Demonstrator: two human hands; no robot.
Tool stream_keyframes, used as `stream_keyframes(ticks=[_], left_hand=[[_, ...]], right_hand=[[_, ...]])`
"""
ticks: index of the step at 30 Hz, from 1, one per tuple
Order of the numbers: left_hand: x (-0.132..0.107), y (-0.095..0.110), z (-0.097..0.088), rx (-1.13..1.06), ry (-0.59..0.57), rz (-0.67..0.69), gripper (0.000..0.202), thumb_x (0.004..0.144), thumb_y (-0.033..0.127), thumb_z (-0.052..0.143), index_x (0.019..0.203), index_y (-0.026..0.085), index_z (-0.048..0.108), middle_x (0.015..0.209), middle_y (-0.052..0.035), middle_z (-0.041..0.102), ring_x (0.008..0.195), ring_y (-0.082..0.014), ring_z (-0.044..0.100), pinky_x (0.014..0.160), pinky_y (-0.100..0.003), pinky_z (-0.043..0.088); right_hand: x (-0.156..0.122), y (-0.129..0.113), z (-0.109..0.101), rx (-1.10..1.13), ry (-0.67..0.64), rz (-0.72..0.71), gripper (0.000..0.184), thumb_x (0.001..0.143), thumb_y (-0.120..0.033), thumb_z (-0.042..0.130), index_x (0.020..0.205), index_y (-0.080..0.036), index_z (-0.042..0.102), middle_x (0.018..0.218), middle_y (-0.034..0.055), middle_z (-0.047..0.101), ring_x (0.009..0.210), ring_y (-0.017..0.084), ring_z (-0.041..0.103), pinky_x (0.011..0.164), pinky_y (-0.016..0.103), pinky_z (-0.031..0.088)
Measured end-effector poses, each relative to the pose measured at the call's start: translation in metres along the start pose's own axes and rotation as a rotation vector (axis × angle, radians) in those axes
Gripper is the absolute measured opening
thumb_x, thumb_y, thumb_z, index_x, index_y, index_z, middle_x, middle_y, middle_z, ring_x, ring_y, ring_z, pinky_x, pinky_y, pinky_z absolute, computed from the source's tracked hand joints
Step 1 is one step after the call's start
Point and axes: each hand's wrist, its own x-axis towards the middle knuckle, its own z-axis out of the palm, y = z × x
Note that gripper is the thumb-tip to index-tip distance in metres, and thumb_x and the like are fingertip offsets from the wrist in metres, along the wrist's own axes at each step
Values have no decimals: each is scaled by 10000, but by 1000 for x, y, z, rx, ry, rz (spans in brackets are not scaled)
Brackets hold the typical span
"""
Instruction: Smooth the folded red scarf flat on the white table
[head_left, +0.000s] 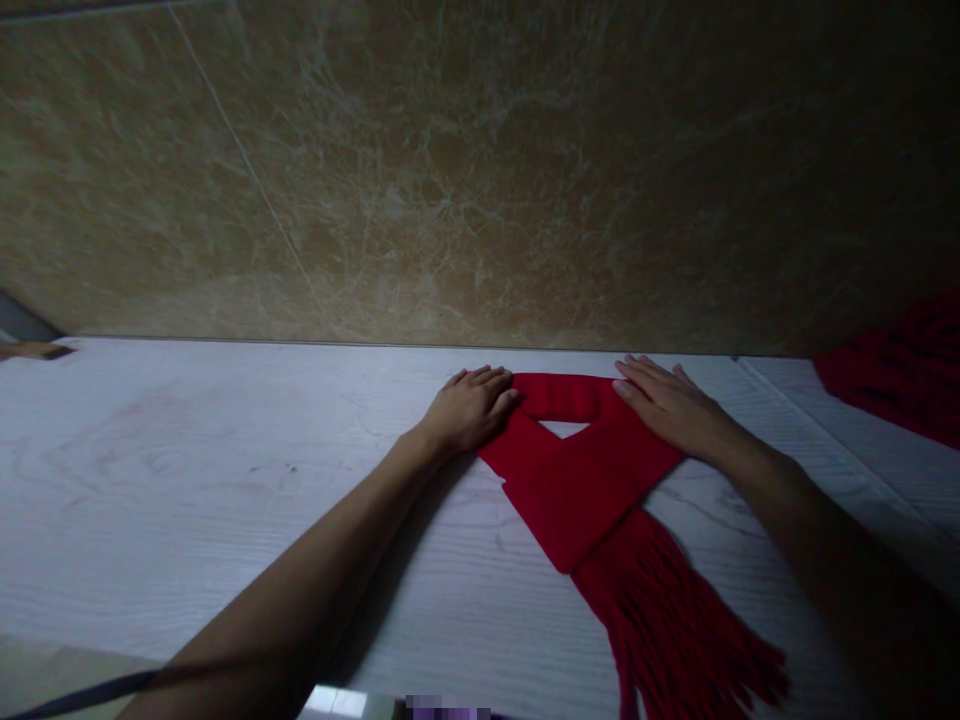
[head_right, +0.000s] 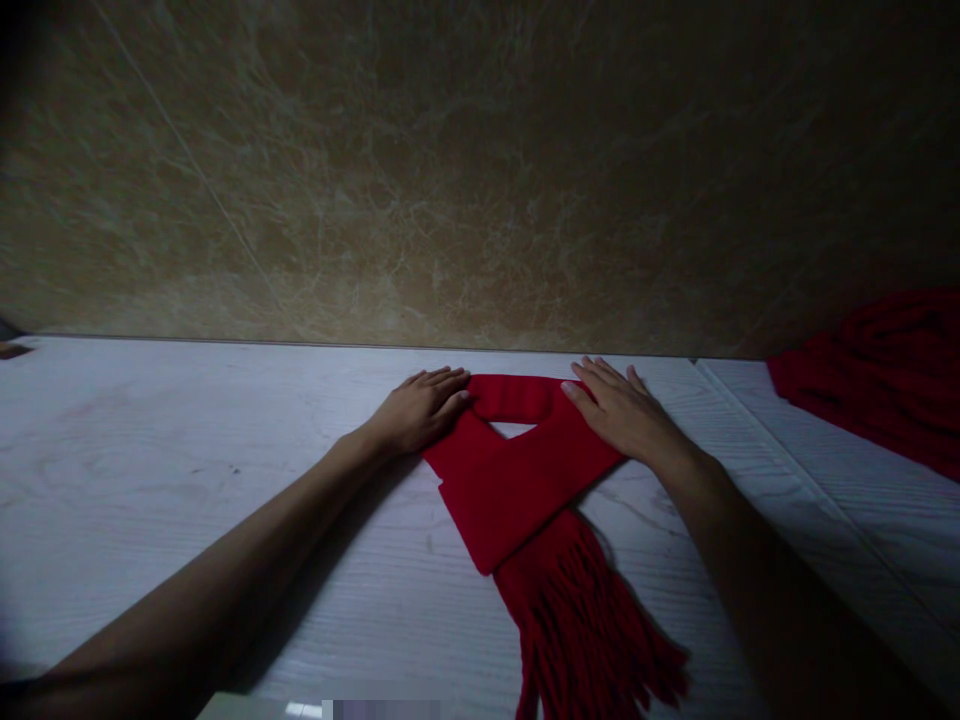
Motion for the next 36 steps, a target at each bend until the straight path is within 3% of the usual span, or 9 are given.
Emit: stream_keyframes(ticks=[6, 20, 31, 36], left_hand=[[0, -1, 1, -6, 9, 6, 603, 1082, 510, 253, 1550, 206, 483, 1623, -88, 482, 1540, -253, 398, 1286, -466, 283], [0, 0, 0, -10, 6, 3, 594, 1085, 490, 262, 1545, 192, 491, 1617, -78, 493, 1530, -249, 414, 1282, -457, 290], [0, -1, 1, -16, 8, 5, 601, 1082, 502, 261, 1548, 198, 487, 1626, -88, 478, 1540, -250, 399, 1285, -455, 285], [0, -2, 1, -17, 9, 4, 608, 1082, 515, 254, 1551, 201, 482, 1628, -86, 475, 1540, -253, 397, 1284, -469, 286]], right_hand=[[2, 6, 6, 8, -36, -15, 674, 1026, -593, 261, 1501, -215, 554, 1606, 93, 467, 1531, 315, 353, 1268, 618, 219], [2, 6, 7, 22, -48, 1, 684, 1033, -595, 255, 1521, -200, 526, 1620, 98, 445, 1531, 311, 353, 1267, 612, 226], [2, 7, 7, 34, -39, -9, 639, 1030, -612, 280, 1485, -265, 563, 1604, 76, 474, 1519, 308, 377, 1261, 611, 246], [3, 6, 7, 31, -53, 5, 661, 1026, -595, 271, 1500, -227, 547, 1609, 97, 462, 1521, 314, 374, 1260, 619, 239]])
